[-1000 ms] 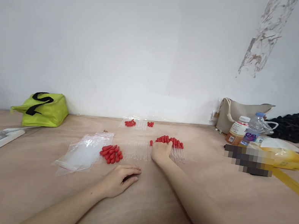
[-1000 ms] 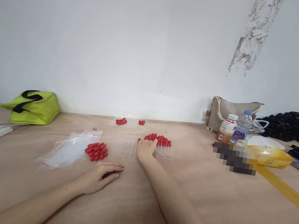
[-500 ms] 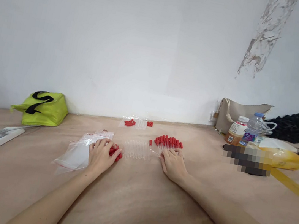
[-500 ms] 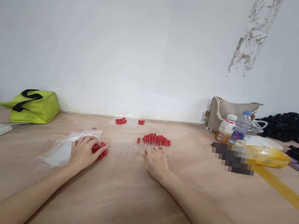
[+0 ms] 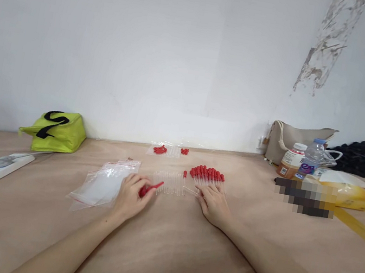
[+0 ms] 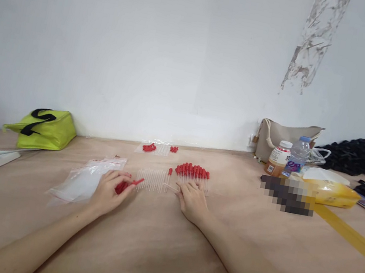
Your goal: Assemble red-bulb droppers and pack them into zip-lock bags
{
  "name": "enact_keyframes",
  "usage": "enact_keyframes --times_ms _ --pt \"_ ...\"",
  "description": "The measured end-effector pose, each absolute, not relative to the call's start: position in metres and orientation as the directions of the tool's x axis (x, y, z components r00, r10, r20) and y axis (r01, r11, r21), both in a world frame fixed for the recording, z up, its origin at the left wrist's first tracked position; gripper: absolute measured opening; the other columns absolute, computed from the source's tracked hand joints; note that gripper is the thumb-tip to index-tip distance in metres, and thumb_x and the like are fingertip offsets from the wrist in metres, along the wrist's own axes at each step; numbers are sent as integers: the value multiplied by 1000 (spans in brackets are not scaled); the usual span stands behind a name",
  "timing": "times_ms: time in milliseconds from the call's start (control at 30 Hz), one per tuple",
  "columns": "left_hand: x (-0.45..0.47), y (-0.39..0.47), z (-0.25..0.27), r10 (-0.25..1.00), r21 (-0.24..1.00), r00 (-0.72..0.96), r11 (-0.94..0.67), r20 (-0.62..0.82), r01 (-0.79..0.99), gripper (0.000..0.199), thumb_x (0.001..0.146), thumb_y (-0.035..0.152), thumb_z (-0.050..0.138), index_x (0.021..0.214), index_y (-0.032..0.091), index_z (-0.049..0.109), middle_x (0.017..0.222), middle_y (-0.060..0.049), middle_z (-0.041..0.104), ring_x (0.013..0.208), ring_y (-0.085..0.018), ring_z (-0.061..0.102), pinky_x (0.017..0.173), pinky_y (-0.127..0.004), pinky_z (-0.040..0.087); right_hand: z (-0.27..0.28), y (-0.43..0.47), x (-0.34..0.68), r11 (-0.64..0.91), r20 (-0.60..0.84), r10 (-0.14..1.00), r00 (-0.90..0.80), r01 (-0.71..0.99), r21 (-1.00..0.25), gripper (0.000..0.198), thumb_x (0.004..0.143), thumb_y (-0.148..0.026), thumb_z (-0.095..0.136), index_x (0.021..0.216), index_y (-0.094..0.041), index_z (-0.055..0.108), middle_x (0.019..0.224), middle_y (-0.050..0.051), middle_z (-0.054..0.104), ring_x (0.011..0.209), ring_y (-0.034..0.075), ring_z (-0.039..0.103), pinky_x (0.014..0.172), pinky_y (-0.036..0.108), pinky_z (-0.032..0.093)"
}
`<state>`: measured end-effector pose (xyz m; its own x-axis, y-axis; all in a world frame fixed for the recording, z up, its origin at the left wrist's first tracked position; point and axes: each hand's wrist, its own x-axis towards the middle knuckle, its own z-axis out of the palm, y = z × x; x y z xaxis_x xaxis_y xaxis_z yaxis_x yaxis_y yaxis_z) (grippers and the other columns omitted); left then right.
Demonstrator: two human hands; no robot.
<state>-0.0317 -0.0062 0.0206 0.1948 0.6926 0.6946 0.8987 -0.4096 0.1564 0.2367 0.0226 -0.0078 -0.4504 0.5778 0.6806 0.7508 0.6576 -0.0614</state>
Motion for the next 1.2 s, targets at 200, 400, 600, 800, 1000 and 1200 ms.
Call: enact_keyframes --times_ms 200,400,600,800,1000,1200 --pt "-11 -22 15 706 139 387 -563 593 814 9 75 27 54 75 21 61 84 -3 61 84 -20 51 80 -38 34 -7 18 235 709 651 544 -529 705 -20 20 85 -18 42 91 -20 60 82 6 60 80 17 48 74 32 27" --pt "-4 -19 13 708 94 463 -593 534 800 29 73 42 58 95 24 62 104 -5 60 98 -25 48 89 -45 25 -5 14 231 751 642 544 -539 655 -87 19 85 -19 42 87 -19 60 83 5 61 78 15 51 79 33 27" --pt "5 -11 7 712 98 465 -594 527 799 17 82 32 51 82 27 66 107 -1 61 104 -23 47 91 -46 22 -6 13 228 774 657 529 -537 623 -114 14 83 -19 44 84 -18 58 81 4 61 76 14 52 82 34 26" --pt "4 -13 8 679 148 441 -625 587 766 13 85 27 48 86 23 61 89 0 65 92 -18 54 94 -42 21 -5 8 225 807 684 487 -544 579 -115 12 83 -18 44 84 -18 55 80 3 61 76 13 52 83 34 26" --pt "4 -14 7 665 178 465 -665 584 726 14 86 26 45 86 22 58 83 1 66 79 -15 58 99 -43 17 -6 8 225 815 683 461 -566 575 -73 13 84 -19 42 86 -18 55 80 2 61 76 12 53 81 33 27" --pt "6 -14 8 734 337 403 -634 546 696 15 86 26 43 85 22 57 83 2 66 78 -15 59 98 -43 21 -3 4 222 820 662 452 -598 571 -43 16 86 -20 39 87 -17 54 80 3 61 74 13 51 76 31 26"
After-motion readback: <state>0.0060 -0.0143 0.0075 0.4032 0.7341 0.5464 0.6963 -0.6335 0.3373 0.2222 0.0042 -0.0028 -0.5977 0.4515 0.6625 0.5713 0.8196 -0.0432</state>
